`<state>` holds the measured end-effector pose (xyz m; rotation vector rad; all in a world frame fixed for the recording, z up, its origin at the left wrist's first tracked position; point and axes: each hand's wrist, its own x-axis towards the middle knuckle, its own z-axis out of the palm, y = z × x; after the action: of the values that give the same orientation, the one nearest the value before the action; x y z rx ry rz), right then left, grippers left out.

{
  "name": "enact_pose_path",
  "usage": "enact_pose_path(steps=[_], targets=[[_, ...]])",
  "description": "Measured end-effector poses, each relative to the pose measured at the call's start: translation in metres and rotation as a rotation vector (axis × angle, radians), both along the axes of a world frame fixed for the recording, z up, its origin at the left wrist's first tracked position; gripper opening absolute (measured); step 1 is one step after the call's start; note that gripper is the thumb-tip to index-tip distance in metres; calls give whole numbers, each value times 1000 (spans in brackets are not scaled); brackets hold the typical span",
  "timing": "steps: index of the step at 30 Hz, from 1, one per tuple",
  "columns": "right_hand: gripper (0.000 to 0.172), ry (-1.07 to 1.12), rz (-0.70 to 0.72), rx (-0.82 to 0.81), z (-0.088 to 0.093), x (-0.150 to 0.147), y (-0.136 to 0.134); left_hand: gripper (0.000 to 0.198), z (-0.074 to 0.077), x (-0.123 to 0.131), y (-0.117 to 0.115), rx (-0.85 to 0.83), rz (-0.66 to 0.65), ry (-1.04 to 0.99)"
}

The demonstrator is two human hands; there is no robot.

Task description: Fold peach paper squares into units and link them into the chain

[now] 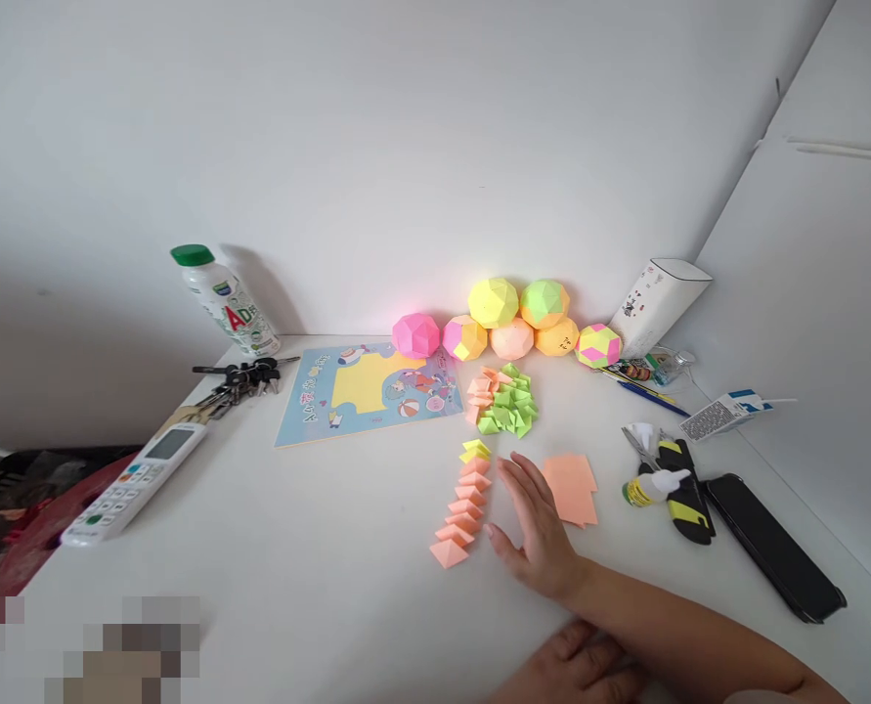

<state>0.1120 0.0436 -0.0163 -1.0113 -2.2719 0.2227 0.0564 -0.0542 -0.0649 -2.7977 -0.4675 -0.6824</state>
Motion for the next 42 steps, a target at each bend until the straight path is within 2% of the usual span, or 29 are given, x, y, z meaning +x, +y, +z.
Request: enact_pose_path(steps=[3, 9, 16, 21, 28, 36, 42], targets=[[69, -54, 37, -68, 1, 0, 0, 23, 1, -1, 0, -30, -32, -60], [65, -27, 46, -129, 1, -1, 1, 24, 3, -2, -1, -71, -61, -59], [73, -46, 32, -156, 3, -7, 19, 24, -4, 0, -6, -65, -16, -140], [67, -49, 48, -191, 3, -4, 23, 24, -9, 2, -5, -33, 6, -149], [58, 28, 73, -243, 4, -1, 20, 24, -7, -1, -6, -28, 35, -151], [44, 101, 94, -214, 3, 1, 18, 23, -8, -2, -7, -52, 34, -156], [30, 233, 132, -152, 2, 1, 18, 22, -6, -3, -8, -71, 12, -113]])
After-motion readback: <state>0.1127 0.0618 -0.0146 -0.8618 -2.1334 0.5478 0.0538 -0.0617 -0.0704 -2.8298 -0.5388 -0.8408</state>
